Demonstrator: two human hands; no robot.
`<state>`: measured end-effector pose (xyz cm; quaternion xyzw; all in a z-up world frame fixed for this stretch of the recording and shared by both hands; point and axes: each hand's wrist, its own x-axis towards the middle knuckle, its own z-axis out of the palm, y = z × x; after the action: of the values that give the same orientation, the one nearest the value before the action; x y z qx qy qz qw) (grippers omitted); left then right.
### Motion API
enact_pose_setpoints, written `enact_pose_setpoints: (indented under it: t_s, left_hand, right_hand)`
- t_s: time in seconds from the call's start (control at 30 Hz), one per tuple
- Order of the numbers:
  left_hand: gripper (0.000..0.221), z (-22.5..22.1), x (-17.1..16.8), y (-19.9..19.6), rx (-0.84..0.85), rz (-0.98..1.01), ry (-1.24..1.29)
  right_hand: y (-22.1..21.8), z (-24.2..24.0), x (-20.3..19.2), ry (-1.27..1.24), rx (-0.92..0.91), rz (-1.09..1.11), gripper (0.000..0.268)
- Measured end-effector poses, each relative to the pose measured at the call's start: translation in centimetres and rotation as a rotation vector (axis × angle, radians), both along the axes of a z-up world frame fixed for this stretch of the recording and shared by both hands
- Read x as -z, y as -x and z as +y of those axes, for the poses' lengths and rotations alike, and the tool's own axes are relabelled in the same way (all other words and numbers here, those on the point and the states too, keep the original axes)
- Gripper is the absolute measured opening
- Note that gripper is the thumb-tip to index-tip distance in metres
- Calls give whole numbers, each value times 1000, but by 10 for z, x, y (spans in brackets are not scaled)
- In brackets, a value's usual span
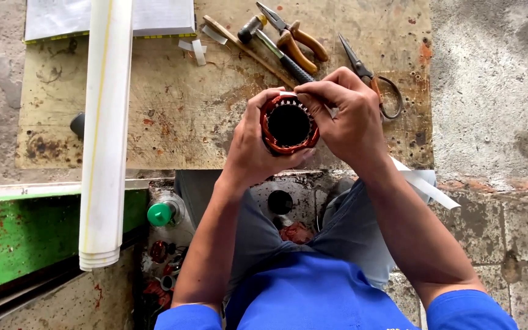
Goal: Inserting insulation strips and organizing copper windings in a motor stator during a repair process.
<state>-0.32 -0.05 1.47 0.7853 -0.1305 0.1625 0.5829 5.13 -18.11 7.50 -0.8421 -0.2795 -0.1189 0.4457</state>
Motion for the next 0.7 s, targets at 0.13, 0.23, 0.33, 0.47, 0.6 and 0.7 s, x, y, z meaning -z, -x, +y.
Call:
enact_pose_setpoints:
  t_s: [0.13, 0.23, 0.33, 0.47, 0.6, 0.7]
  left_hand:
    - [98, -1, 0, 1, -4, -23, 0]
    - [100, -3, -1, 3, -16, -29, -8]
    - [100, -4, 0, 5, -38, -35, 28]
    - [99, -7, 1, 6, -96, -28, 85]
    - [102, -6, 5, 3, -132, -64, 118]
    - [91, 0, -1, 3, -96, -26, 99]
  right_hand:
    - [0, 0, 1, 7, 2, 0, 7]
    - [-1, -2, 4, 15, -5, -17, 8]
    - [-3, -1, 11, 34, 12, -49, 11]
    - [-5, 1, 13, 89, 38, -64, 12]
    - [-8, 6, 16, 120, 58, -153, 10]
    - [-4, 8, 15, 214, 51, -127, 10]
